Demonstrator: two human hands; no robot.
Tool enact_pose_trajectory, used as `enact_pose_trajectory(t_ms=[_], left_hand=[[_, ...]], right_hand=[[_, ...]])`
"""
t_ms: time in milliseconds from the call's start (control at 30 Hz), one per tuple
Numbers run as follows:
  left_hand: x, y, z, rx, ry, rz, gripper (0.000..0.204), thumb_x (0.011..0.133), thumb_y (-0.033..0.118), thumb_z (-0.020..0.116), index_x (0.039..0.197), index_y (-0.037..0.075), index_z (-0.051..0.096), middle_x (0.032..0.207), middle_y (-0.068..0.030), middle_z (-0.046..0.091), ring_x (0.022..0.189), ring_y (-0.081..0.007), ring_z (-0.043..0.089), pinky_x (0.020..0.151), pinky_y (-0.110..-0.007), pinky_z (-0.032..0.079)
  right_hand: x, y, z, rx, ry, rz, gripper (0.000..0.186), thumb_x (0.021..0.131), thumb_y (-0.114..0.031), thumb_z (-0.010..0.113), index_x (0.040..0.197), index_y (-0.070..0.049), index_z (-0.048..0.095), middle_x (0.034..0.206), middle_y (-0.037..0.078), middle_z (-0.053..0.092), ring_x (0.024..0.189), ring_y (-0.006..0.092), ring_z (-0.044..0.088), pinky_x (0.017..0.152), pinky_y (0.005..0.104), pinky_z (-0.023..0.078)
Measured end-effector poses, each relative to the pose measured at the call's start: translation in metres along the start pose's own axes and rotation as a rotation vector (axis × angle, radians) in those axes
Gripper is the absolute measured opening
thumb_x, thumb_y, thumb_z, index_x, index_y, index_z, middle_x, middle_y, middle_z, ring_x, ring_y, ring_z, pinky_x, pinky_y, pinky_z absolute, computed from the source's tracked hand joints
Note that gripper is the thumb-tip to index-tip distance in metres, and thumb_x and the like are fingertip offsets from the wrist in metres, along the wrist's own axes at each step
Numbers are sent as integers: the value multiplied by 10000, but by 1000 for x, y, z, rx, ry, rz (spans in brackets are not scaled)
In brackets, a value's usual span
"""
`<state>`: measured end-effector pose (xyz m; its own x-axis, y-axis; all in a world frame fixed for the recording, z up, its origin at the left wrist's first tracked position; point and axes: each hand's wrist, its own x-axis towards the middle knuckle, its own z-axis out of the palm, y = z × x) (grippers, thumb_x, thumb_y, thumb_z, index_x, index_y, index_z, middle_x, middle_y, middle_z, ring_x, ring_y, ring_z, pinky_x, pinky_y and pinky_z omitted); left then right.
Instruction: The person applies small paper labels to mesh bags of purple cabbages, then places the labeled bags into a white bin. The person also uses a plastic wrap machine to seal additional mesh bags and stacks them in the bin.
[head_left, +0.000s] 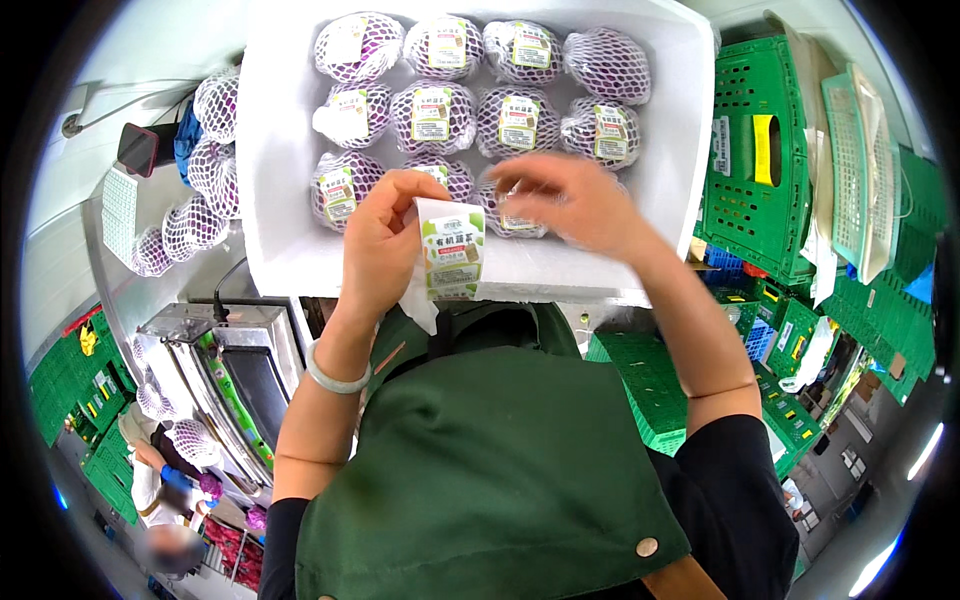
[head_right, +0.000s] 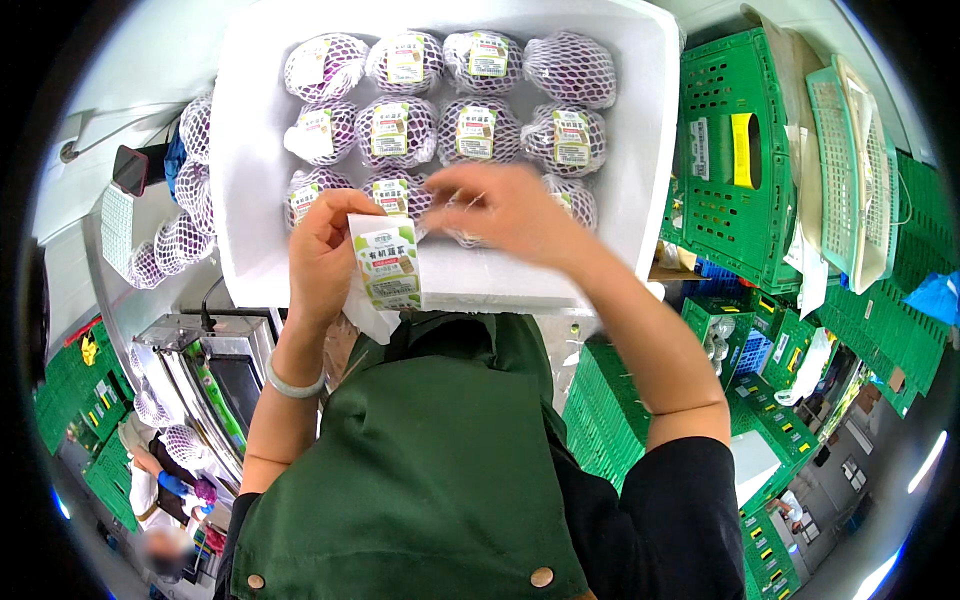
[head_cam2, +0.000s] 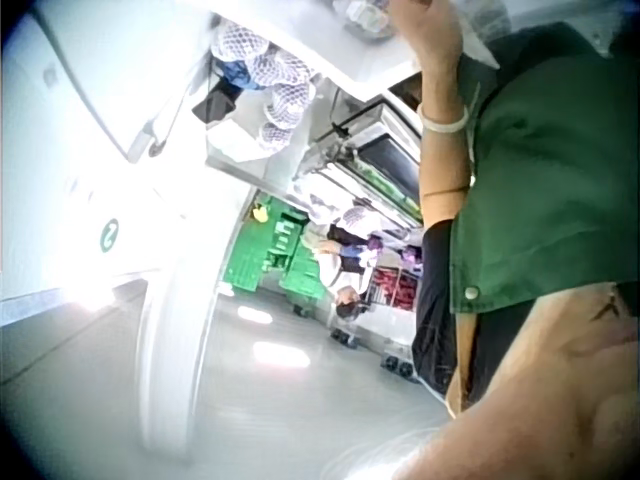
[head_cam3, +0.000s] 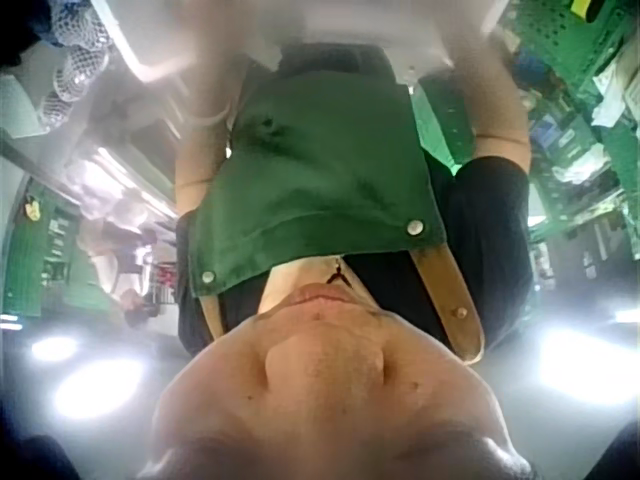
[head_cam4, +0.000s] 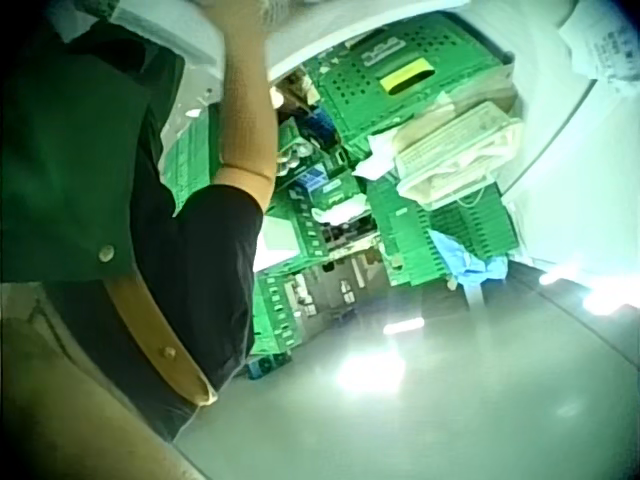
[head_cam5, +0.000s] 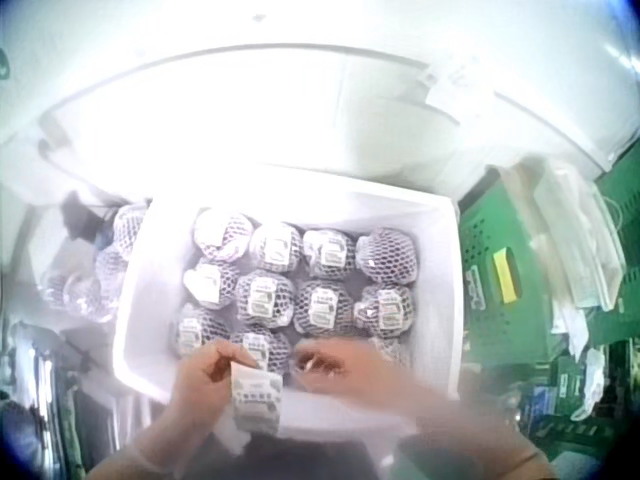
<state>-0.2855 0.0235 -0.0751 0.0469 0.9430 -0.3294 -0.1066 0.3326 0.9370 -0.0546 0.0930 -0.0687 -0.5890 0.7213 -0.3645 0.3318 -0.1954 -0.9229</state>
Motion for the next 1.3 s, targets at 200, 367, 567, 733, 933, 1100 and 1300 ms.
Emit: enact_pose_trajectory(t_ms=[200,367,567,733,933,1100,1300], left_hand=[[-7,1,-2,238,0,-102,86,897,-5,635,842,22,576,737,46,573,681,-26,498,589,-207,386],[-20,-3,-12,220,186,-42,390,849,-24,698,628,59,388,778,-42,645,699,-59,541,590,-217,426],[-28,0,-18,-224,188,51,336,833,-125,632,738,87,389,938,-182,715,818,-145,649,735,-275,528],[-57,-4,-31,140,202,140,324,797,-162,596,1062,12,662,975,-44,638,922,-114,599,840,-249,485],[-113,-4,-44,-20,261,103,209,869,-145,550,989,-11,656,1006,-67,681,947,-125,633,854,-269,505],[-168,5,-26,-91,443,125,176,924,-73,568,1058,-4,660,962,-19,679,910,-82,620,837,-250,504],[-267,-33,-21,-74,710,9,117,934,-25,590,1025,-14,662,948,-25,683,891,-76,615,804,-252,505]], right_hand=[[-17,-16,32,-155,115,-75,217,845,-184,732,1026,-67,712,801,77,708,739,181,669,682,293,514],[2,-20,-38,74,571,-115,156,878,-88,706,1004,2,705,828,34,708,723,103,600,697,258,498],[80,71,-189,-692,535,13,497,775,-297,818,1143,-22,628,978,117,678,911,232,667,787,353,527],[81,62,-149,-1327,624,-62,367,846,-202,704,1176,-80,602,1268,130,608,1129,327,594,916,451,498],[47,38,-73,-854,372,-196,408,856,-155,705,1244,-64,618,1221,134,647,1111,290,613,959,377,478],[-17,-65,111,-154,-363,-389,311,810,-70,752,1106,-24,672,1035,85,698,900,164,655,830,296,516],[-57,-44,210,-82,-477,-336,139,862,-41,723,976,25,679,823,86,684,702,140,641,650,276,505]])
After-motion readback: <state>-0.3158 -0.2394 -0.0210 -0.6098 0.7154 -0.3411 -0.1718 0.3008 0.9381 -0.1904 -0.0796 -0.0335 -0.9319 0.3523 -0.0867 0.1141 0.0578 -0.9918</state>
